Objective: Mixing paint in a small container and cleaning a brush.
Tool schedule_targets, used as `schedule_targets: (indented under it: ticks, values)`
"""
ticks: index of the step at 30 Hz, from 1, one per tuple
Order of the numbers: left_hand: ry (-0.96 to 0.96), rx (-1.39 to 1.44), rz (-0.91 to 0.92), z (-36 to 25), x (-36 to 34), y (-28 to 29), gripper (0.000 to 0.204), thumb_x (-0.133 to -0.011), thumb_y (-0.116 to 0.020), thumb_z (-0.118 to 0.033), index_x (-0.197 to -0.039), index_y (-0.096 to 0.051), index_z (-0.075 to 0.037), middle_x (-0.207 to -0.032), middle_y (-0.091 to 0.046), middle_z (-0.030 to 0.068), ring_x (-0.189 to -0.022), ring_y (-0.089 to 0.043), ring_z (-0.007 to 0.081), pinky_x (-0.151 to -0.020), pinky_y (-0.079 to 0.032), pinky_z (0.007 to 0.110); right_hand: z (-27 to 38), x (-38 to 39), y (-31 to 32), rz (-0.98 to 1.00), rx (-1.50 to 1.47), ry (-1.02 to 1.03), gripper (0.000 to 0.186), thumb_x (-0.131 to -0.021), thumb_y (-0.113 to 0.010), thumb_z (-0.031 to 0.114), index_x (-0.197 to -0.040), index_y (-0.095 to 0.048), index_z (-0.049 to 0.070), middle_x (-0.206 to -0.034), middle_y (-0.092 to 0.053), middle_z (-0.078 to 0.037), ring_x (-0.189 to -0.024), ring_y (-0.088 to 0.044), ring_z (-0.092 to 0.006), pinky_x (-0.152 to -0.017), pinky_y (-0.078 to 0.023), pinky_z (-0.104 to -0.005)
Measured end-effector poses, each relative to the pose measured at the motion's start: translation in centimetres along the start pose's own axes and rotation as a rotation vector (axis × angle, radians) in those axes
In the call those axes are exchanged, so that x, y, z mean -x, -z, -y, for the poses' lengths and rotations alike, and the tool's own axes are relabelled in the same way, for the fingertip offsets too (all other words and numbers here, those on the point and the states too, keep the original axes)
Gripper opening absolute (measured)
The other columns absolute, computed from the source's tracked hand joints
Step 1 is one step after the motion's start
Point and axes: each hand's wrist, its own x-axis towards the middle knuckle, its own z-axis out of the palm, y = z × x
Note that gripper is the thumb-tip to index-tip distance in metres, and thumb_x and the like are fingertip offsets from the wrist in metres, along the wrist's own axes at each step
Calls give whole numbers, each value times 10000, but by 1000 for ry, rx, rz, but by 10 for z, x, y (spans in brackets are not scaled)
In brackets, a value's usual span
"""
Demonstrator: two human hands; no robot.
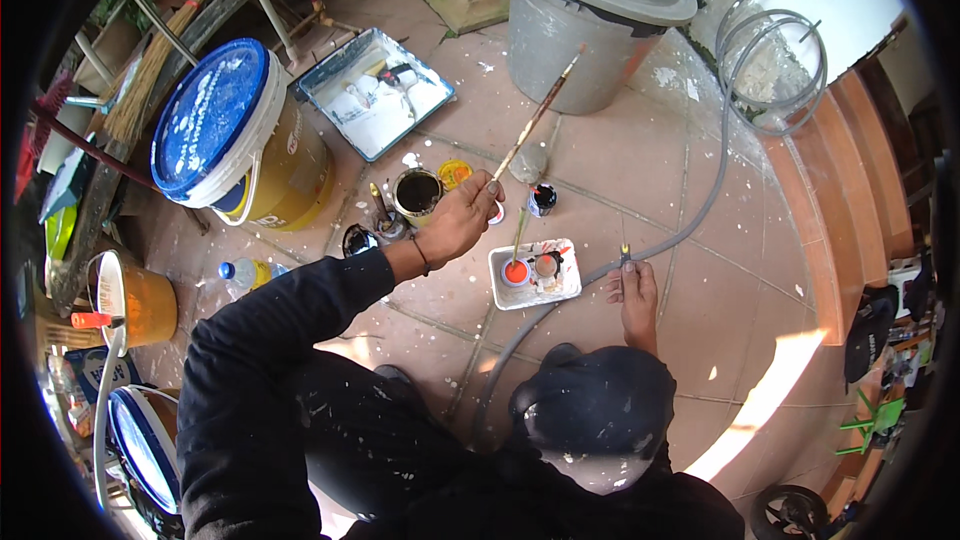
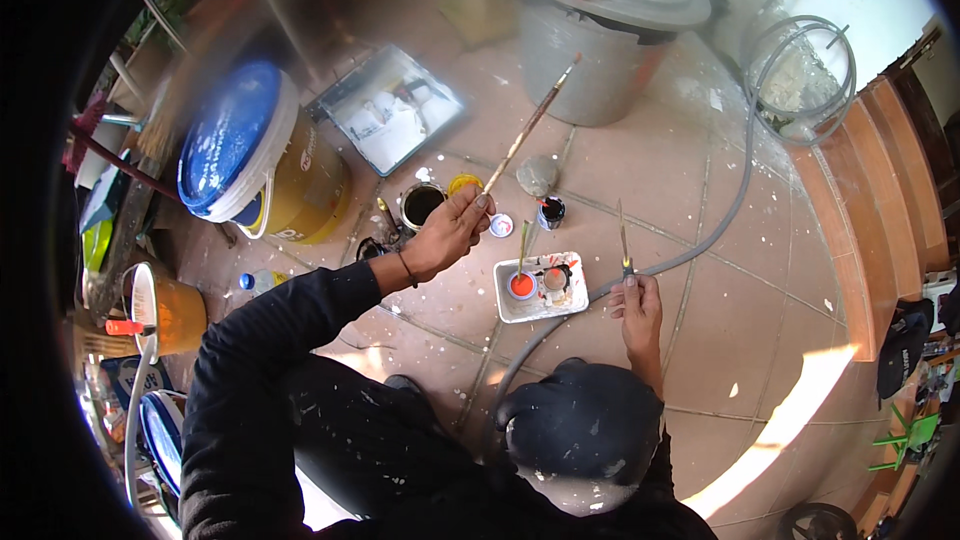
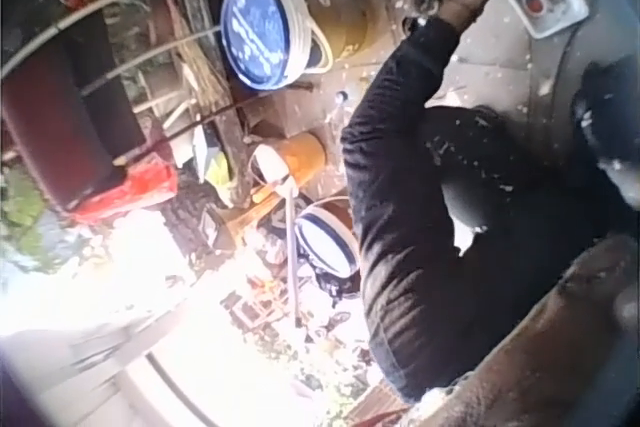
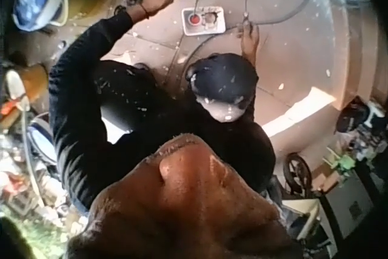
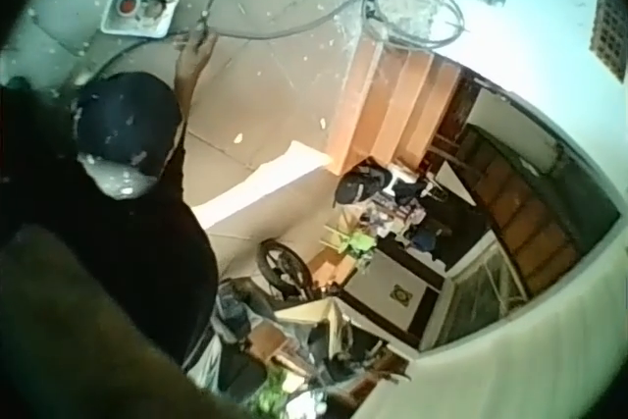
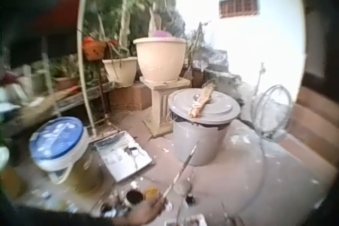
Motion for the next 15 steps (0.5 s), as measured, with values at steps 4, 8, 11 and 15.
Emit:
schedule_targets:
  ticks: [4, 8, 11, 15]
  values:
    - [115, 56, -74, -32, 10, 13, 288, -1104, -402, -291, -1023, -586, -85, -743, -507, 7, -663, -479, 102, -619, -426, 277, 66, 3, -35, 236, -119, 43, 313, -1072, -524, 259, -1284, -529, 28, -809, -648, -42, -614, -544, -61, -560, -456, -216]
    - [201, 206, -217, -48, 19, 9, 333, -1112, -388, -331, -1038, -592, -78, -672, -446, -27, -557, -385, 63, -501, -332, 243, 119, 0, -68, 359, 56, 275, 449, -1025, -529, 129, -1469, -480, 86, -786, -649, -69, -606, -506, -79, -572, -443, -257]
    - [213, 281, -246, -45, 16, -4, 331, -1115, -388, -345, -1010, -554, -79, -644, -428, -38, -520, -367, 53, -457, -303, 232, 134, 1, -85, 379, 100, 330, 453, -995, -512, 87, -1445, -543, 130, -818, -669, -119, -613, -525, -134, -597, -468, -331]
    - [206, 262, -264, -31, 6, -30, 319, -1113, -397, -340, -982, -545, -89, -642, -445, -33, -510, -382, 59, -452, -310, 237, 129, -7, -98, 441, 237, 263, 401, -1000, -508, 110, -1393, -584, 97, -941, -686, -212, -642, -610, -293, -640, -500, -376]
